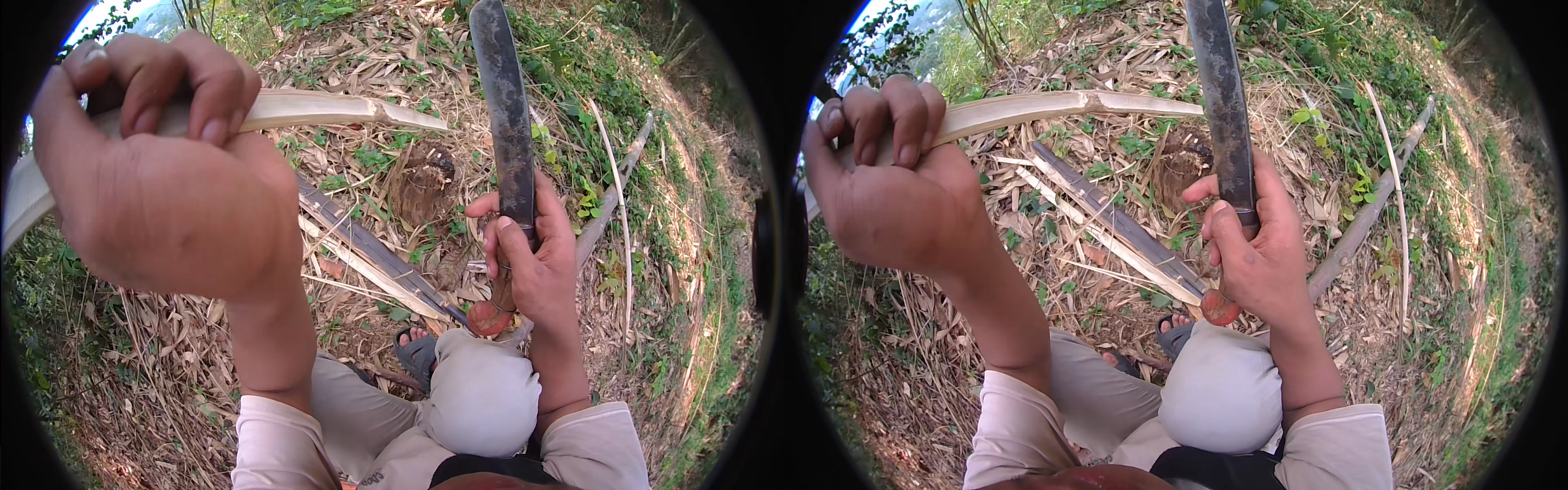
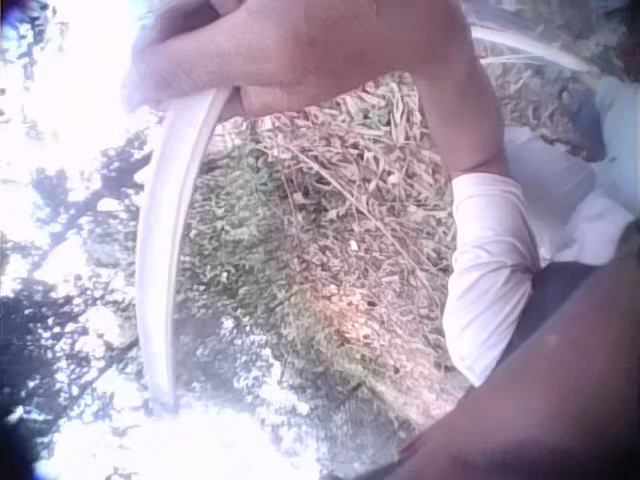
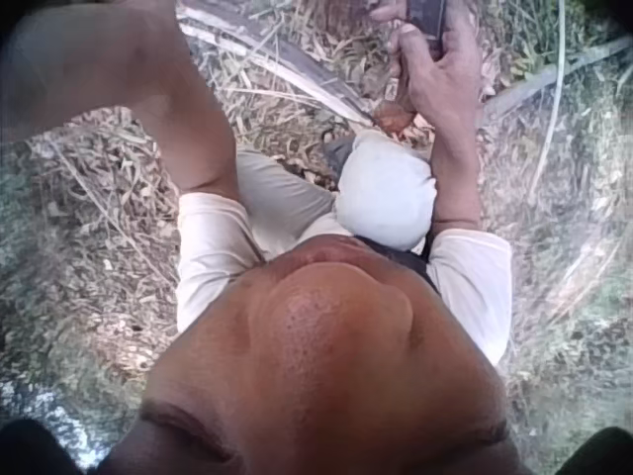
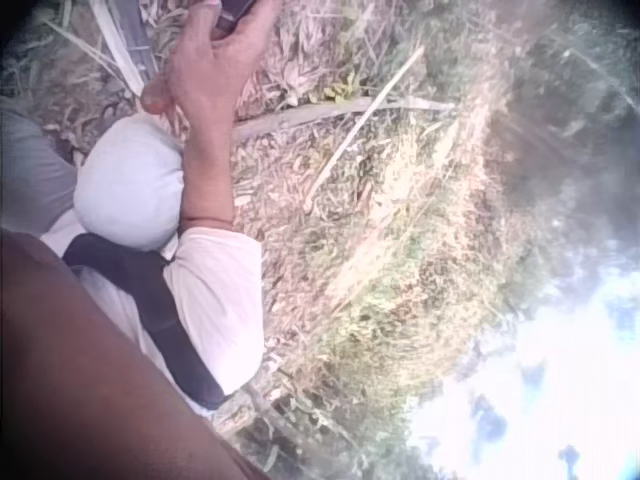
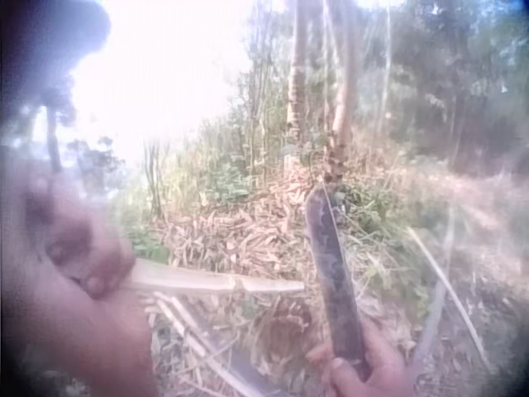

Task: The person sits on the ground and uses a large knife to shave and split a long piece of bamboo. They repeatedly scrape the surface to remove the outer layer and then split the bamboo into thinner strips.

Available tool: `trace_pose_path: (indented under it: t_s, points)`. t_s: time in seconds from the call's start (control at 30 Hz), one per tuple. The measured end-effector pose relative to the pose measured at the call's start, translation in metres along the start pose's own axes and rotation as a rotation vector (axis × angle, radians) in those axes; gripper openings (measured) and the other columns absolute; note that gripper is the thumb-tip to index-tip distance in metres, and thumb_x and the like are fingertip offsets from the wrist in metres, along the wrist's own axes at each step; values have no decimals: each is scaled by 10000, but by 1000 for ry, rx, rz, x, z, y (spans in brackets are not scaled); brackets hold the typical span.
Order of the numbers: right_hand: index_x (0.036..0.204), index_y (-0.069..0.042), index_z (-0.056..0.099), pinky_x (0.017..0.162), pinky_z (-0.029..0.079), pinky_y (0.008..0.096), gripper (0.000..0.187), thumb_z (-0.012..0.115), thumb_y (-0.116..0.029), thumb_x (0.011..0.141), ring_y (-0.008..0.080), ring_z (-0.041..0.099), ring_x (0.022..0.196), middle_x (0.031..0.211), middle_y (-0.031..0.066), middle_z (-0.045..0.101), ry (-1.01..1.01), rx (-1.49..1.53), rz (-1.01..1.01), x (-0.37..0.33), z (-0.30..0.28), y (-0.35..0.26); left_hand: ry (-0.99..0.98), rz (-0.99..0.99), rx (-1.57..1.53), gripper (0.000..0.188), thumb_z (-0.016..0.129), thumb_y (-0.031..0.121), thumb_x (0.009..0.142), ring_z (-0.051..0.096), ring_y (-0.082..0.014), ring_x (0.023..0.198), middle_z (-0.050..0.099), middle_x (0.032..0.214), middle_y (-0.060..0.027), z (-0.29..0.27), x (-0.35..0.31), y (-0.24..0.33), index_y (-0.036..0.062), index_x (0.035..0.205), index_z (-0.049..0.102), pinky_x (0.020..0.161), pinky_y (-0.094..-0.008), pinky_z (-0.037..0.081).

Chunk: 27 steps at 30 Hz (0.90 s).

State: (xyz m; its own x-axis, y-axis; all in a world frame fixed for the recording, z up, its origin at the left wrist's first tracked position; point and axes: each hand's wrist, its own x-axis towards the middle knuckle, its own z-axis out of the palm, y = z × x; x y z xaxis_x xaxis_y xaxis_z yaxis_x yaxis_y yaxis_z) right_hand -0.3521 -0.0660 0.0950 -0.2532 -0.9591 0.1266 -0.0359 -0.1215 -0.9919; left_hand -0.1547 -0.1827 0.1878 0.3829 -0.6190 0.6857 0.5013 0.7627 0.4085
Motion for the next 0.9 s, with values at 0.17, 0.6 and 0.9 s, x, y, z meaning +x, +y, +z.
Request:
trace_pose_path:
  t_s: [0.17,0.6,0.9]
  points:
    - [1493,10,311,533,529,212,461,423,-27,1048,78,593,734,1082,155,662,-125,-20,39,-5,17,5,11,54,10,280,509,177,1021,312,-100,465,334,617,3,4,3,-12,86,775,410,477,-271,249]
    - [1493,-4,316,496,425,180,442,429,-77,1072,28,483,595,968,104,658,-111,-263,-302,-23,23,5,279,175,250,386,475,309,1070,253,-42,398,318,539,72,47,-7,-19,141,728,414,344,-235,195]
    - [1390,4,423,532,452,309,354,473,-76,1048,151,574,576,695,72,577,-43,-717,-341,-3,52,16,257,234,223,388,436,253,1091,258,-34,392,343,548,68,36,-8,-21,144,719,418,323,-227,190]
